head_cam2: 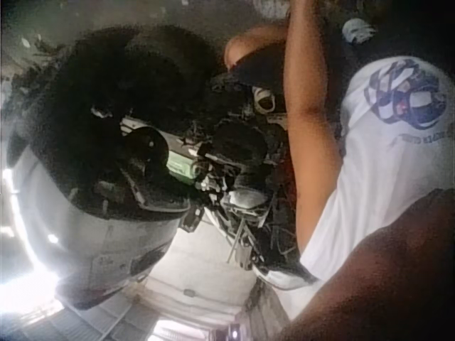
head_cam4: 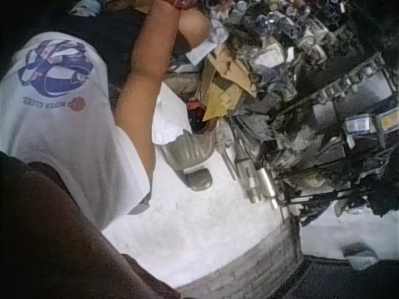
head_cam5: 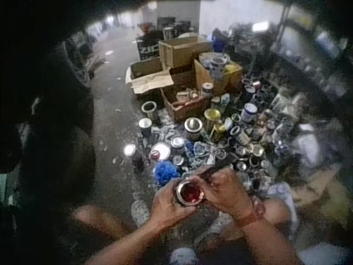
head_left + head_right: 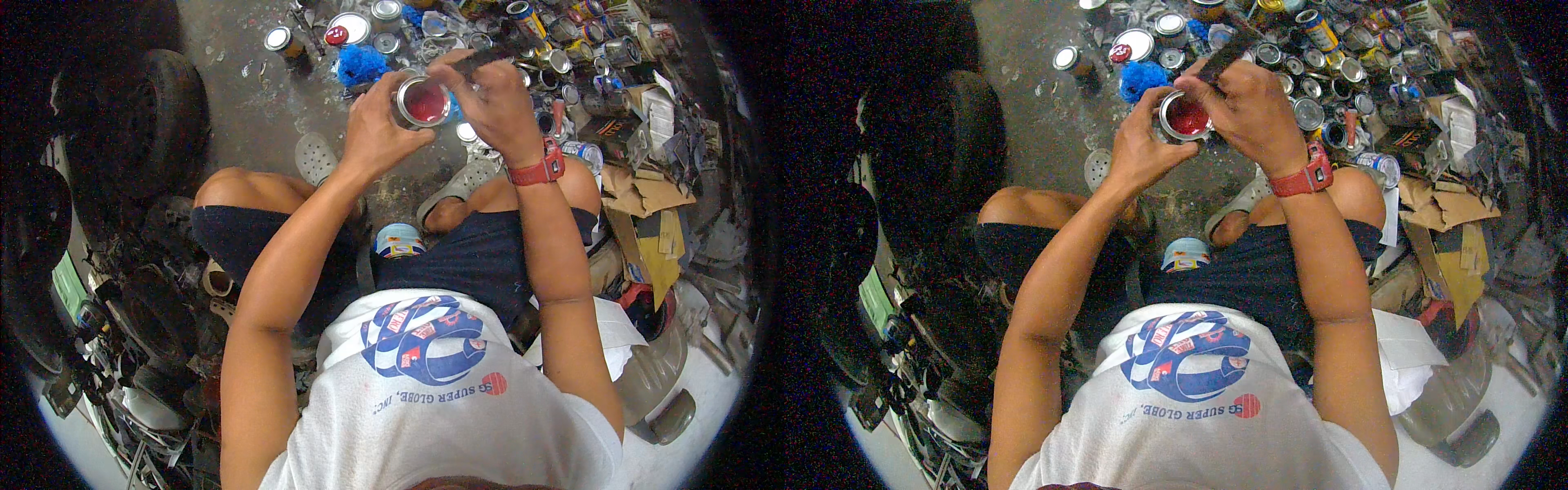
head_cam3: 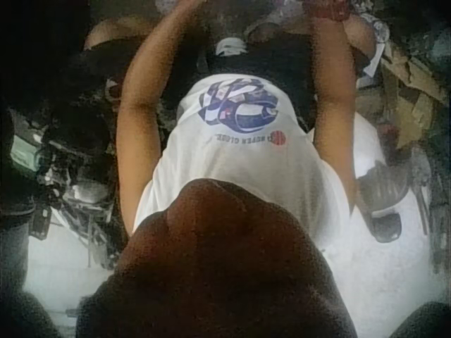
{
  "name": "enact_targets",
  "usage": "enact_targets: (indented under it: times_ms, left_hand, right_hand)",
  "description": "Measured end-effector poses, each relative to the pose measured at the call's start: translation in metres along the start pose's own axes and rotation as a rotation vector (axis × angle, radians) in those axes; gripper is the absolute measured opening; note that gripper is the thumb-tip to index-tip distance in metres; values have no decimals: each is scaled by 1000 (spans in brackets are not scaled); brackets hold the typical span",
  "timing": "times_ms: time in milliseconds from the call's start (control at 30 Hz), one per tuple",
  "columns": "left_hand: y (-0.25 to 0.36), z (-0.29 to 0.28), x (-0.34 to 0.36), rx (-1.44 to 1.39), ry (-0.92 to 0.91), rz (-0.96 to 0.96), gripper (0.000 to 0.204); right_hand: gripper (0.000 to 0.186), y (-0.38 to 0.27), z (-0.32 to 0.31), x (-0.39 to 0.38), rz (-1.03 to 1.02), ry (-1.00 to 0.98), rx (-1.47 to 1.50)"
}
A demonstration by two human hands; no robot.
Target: The person walks through a cluttered auto repair shop holding a small paint can and a stir stick. They sit on the floor and stir the red paint in the can repeatedly with the stick.
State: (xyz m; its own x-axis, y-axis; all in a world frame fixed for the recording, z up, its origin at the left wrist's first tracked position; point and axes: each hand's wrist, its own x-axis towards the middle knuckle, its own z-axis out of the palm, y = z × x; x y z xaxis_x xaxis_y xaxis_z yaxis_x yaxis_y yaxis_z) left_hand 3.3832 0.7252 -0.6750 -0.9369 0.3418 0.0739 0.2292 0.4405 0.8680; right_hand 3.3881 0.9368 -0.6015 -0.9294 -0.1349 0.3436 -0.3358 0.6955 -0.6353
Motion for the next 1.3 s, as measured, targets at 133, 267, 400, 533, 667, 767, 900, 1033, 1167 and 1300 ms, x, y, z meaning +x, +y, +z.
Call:
enact_targets:
  times_ms: [133, 267, 400, 533, 667, 767, 900, 1033, 1167, 1300]
  left_hand:
    - [-1, 1, 1, -9, 1, 3, 84]
    - [1, 1, 0, 31, 13, -9, 84]
    - [3, -2, 1, 15, -24, -20, 85]
    - [-3, 1, 0, 14, 4, -3, 84]
    - [-5, 2, 1, 5, 5, -14, 84]
    - [-3, 0, 0, 13, -9, -27, 84]
    - [-4, 2, 2, 64, 54, 27, 80]
    - [-4, 1, 3, 115, 127, 58, 79]
    - [-5, 2, 2, 100, 102, 39, 79]
    - [-1, 0, 3, 75, 75, -36, 82]
  right_hand:
    - [34, 7, 4, -1, 56, -10, 56]
    - [41, 6, 11, 0, -10, 57, 209]
    - [37, 6, 2, -2, 68, -12, 26]
    - [28, -6, -10, 6, 163, -208, -134]
    - [28, 3, 4, 0, 14, -32, 163]
    - [27, 0, -4, -1, 73, -87, 125]
    - [28, 8, 5, 0, -15, 46, 90]
    - [33, -3, 1, 1, 323, -7, 6]
    - [44, 24, 15, -2, 463, 78, 414]
    - [49, 38, -10, 8, 494, 252, 388]
